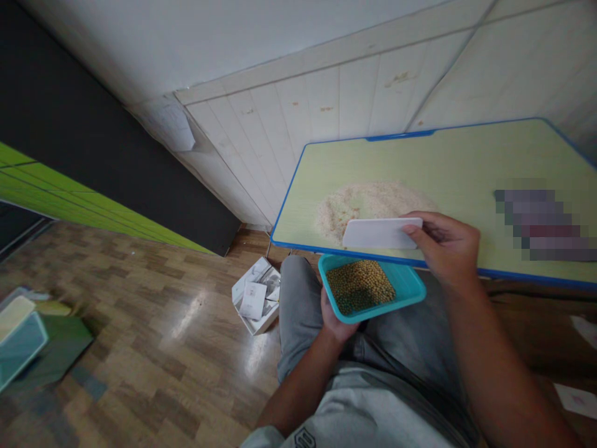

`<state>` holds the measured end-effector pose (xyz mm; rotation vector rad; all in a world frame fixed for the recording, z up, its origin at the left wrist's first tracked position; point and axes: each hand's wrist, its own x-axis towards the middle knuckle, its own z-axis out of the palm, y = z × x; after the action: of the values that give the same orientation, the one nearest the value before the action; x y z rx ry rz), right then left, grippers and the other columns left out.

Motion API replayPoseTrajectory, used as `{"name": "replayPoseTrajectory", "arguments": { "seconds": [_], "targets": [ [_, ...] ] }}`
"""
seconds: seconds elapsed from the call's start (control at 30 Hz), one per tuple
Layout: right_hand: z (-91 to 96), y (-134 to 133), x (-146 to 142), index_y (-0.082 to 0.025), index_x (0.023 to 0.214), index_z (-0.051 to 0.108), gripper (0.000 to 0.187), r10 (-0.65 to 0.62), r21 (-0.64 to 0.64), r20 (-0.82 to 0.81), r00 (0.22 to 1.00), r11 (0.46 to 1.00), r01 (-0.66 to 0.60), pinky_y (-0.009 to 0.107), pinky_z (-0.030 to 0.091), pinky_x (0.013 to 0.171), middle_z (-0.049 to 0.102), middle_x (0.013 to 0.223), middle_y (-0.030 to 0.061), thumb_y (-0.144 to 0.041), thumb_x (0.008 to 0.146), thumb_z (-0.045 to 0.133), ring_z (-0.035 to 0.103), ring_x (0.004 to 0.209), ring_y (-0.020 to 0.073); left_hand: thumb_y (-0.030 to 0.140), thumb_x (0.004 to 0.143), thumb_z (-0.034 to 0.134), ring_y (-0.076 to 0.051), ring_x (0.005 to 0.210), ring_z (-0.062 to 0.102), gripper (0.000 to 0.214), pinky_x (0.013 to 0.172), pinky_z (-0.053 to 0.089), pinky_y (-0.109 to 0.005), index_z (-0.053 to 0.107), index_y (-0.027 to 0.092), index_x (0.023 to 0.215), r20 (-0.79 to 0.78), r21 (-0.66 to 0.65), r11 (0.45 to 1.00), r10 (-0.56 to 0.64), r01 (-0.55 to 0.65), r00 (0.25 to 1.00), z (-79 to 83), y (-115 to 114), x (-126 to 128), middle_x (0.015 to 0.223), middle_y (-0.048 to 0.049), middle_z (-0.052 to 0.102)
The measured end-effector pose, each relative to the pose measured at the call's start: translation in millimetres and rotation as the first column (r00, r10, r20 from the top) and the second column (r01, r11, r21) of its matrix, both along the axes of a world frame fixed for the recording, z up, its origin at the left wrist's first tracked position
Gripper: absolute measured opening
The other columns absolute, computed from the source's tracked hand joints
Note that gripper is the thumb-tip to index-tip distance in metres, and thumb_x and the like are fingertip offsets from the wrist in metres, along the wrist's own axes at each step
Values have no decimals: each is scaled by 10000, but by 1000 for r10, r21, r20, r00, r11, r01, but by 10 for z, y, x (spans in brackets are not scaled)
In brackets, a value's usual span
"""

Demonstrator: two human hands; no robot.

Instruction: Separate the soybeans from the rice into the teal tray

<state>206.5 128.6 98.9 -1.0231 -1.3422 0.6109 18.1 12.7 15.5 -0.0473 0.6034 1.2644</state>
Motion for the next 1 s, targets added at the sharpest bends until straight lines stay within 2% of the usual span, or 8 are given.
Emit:
{"name": "replayPoseTrajectory", "arguments": {
  "seconds": [0.1, 0.33, 0.53, 0.77, 1.0],
  "targets": [
    [13, 2, -2, -301, 916, 903, 117, 10, 2, 10, 1000, 1000, -10, 323, 601, 594, 860, 860, 16, -380, 829, 898, 760, 710, 203, 509, 1091, 400, -360, 1523, 672, 571, 1394, 394, -630, 901, 258, 1203, -9, 4, 1000, 4, -4, 1000, 2, 2, 2, 1463, -62, 846],
    [16, -2, 5, -294, 884, 890, 180, -2, 4, 0, 1000, 1000, 2, 308, 559, 540, 844, 816, 11, -451, 806, 930, 724, 654, 188, 522, 1059, 480, -371, 1581, 618, 525, 1400, 372, -644, 884, 271, 1280, -15, 62, 998, -16, 17, 1000, -15, 4, 1, 1524, -53, 809],
    [-25, 15, -21, -310, 914, 879, 207, -114, 26, -101, 988, 993, 118, 335, 580, 540, 843, 827, 16, -475, 809, 944, 729, 661, 211, 514, 1082, 432, -371, 1602, 596, 546, 1415, 346, -628, 901, 285, 1242, 10, 56, 998, -24, 23, 1000, -84, -1, -12, 1484, -43, 835],
    [-39, 0, -42, -284, 936, 870, 179, -84, 6, -27, 996, 996, 84, 334, 610, 577, 834, 841, 20, -414, 823, 918, 746, 688, 206, 538, 1107, 402, -343, 1676, 501, 592, 1441, 265, -628, 853, 239, 1346, 41, 59, 998, -28, 26, 999, -183, 3, -16, 1607, -64, 759],
    [-40, 36, -94, -294, 943, 828, 155, -218, 21, -81, 973, 975, 221, 391, 628, 624, 792, 835, 24, -408, 855, 885, 729, 716, 238, 551, 1038, 491, -376, 1660, 518, 526, 1434, 284, -634, 897, 289, 1247, -31, 26, 999, -22, 23, 999, -127, -24, -26, 1521, -52, 817]
  ]
}}
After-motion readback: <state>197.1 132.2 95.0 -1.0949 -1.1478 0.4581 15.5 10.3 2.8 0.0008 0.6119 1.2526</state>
